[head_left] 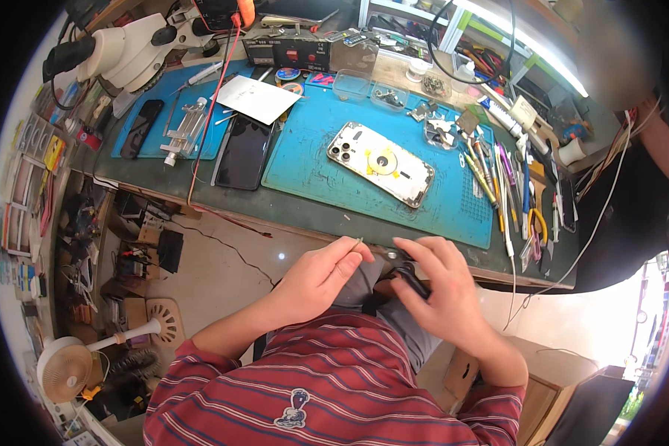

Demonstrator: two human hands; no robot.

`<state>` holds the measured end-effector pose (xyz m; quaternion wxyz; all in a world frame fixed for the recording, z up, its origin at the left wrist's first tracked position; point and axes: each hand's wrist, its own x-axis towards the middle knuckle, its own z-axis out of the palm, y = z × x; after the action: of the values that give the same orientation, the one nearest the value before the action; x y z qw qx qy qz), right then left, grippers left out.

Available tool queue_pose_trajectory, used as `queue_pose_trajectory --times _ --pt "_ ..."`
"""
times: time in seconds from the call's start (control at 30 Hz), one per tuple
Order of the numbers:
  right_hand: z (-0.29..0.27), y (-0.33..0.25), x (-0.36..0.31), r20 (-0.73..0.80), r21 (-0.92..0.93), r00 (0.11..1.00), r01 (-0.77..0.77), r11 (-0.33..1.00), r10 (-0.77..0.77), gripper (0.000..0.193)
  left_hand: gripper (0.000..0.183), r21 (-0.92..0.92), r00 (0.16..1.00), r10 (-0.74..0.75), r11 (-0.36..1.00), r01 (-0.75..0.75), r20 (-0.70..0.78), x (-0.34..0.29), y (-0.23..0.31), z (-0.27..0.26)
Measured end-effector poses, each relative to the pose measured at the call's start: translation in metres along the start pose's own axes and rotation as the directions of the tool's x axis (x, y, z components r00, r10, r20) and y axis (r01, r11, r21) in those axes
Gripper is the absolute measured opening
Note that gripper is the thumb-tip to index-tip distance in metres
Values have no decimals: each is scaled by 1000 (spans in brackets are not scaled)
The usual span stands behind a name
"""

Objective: The person uses a soldering iron to work on the internal components of a disassembled smartphone placed on a blue mat. They repeatedly apply the soldering iron to the phone's circuitry while holding the device steady with their other hand.

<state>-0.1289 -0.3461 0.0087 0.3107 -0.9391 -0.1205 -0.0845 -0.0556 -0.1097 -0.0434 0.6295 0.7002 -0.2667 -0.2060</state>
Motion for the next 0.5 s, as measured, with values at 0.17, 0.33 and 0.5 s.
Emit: queue_pose_trajectory --times 0.17,0.33,0.5 --pt "27 -16 -3 -25 109 996 -81 991 84 59 31 189 997 -78 979 75 12 -10 17 -10" --pt "38 -21 -6 2 169 998 -66 983 67 57 31 199 997 -21 979 34 -70 -21 13 -4" --pt "38 -27 -6 30 192 996 -89 977 85 54 27 304 998 55 951 -49 -12 -24 7 -6"
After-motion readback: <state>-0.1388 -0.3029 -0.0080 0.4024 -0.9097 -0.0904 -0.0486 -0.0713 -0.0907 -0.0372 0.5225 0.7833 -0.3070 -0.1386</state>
